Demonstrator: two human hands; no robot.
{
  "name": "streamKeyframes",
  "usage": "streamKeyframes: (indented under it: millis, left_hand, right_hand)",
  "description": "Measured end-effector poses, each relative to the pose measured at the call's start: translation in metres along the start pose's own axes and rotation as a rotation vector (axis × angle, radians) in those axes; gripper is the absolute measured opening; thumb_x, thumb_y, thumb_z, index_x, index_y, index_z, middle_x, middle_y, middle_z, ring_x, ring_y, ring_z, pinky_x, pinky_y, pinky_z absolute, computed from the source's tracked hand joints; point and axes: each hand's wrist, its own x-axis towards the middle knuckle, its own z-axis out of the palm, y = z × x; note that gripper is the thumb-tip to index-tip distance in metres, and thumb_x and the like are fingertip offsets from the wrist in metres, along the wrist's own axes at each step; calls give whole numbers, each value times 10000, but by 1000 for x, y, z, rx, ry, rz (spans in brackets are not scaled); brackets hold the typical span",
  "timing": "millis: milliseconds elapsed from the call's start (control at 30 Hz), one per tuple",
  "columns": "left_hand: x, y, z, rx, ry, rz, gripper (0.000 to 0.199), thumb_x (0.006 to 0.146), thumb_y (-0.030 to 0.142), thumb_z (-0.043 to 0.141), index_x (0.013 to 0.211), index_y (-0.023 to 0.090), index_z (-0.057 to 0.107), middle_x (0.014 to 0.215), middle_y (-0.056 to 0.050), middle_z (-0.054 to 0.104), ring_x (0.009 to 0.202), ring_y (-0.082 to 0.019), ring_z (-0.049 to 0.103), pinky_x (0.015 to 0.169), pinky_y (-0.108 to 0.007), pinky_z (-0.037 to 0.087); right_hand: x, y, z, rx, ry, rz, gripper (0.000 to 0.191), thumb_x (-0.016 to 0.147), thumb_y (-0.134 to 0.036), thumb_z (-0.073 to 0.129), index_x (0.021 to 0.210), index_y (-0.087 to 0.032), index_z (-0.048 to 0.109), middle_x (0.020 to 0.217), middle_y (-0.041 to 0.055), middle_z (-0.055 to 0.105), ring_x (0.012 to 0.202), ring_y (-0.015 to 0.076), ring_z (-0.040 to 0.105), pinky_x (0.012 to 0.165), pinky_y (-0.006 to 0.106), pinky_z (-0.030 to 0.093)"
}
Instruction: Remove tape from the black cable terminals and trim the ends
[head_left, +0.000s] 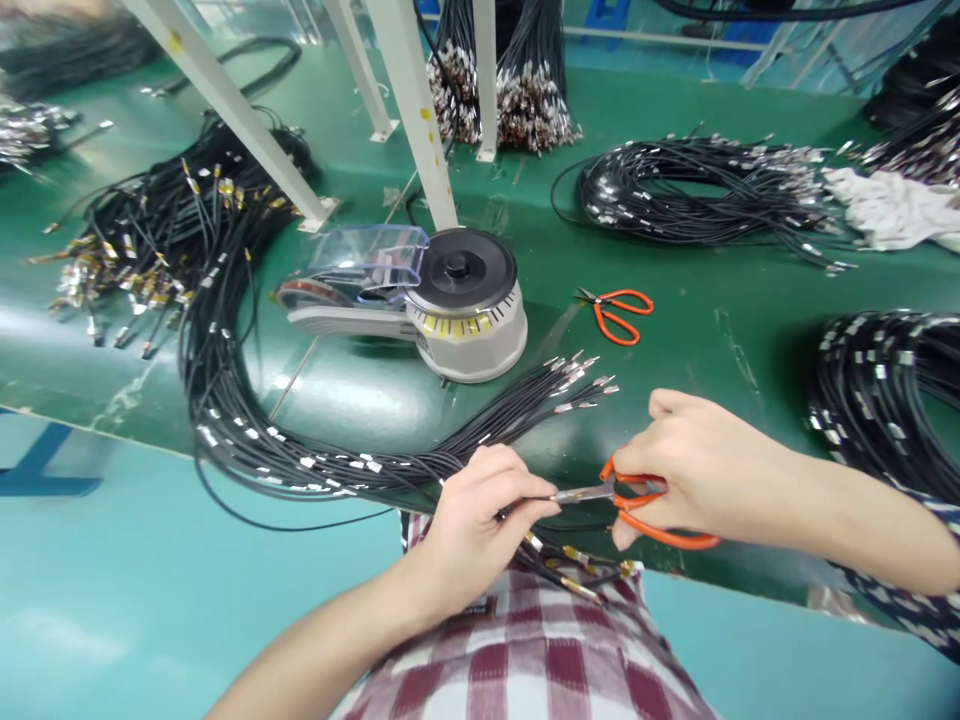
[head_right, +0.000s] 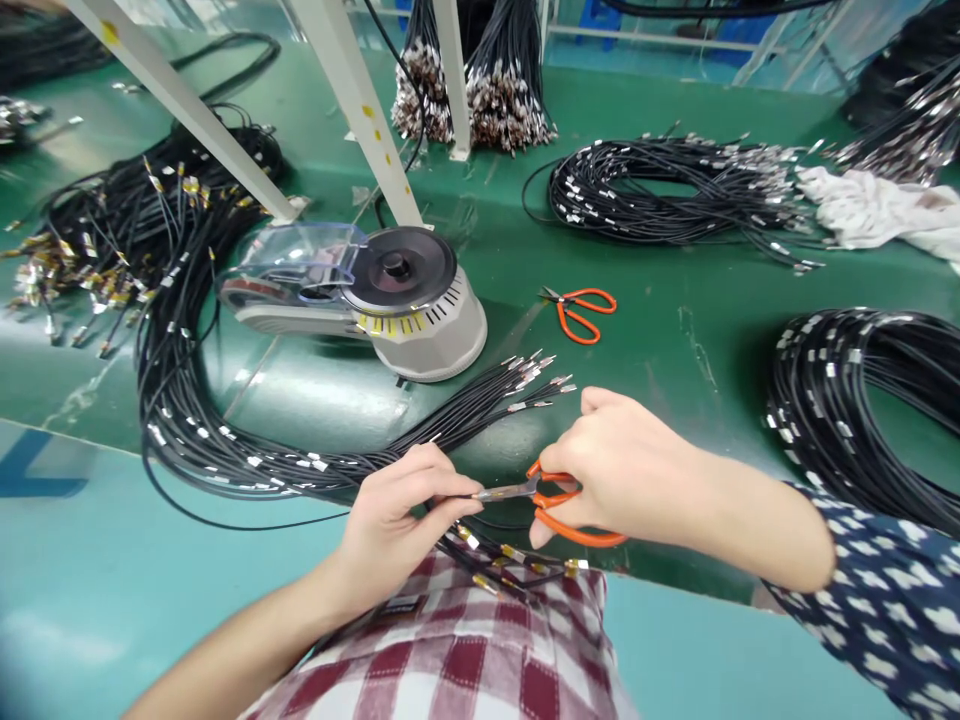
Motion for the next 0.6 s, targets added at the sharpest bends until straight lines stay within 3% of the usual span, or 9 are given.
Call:
streamKeyframes:
  millis: [300,467,600]
  left_hand:
    - [-1,-1,-2,-3,-13,65,68,862,106,696,896,163,712,692,-19,660,638,-127,585,629,-275,474]
    - [-3,-3,-1,1,-16,68,69,869,111,688,892,173,707,699,-26,681,630,-128,587,630,-284,474]
    - [-5,-4,2,-22,-10,34,67,851,107,706,877,169,714,688,-25,680,629,-131,583,633,-285,473]
  right_hand:
    - [2,-2,-1,49,-130,21,525,805,-485,720,461,-185,460,380,-51,477,492,125,273,566,285,216]
    - [1,-1,6,-37,-47,-51,519,830,-522,701,484,-189,506,420,-43,547,457,114,216,568,298,200]
    - [-4,3,15,-138,40,-259,522,966,-405,557,486,-201,548,511,-18,606,446,120,240,574,328,161]
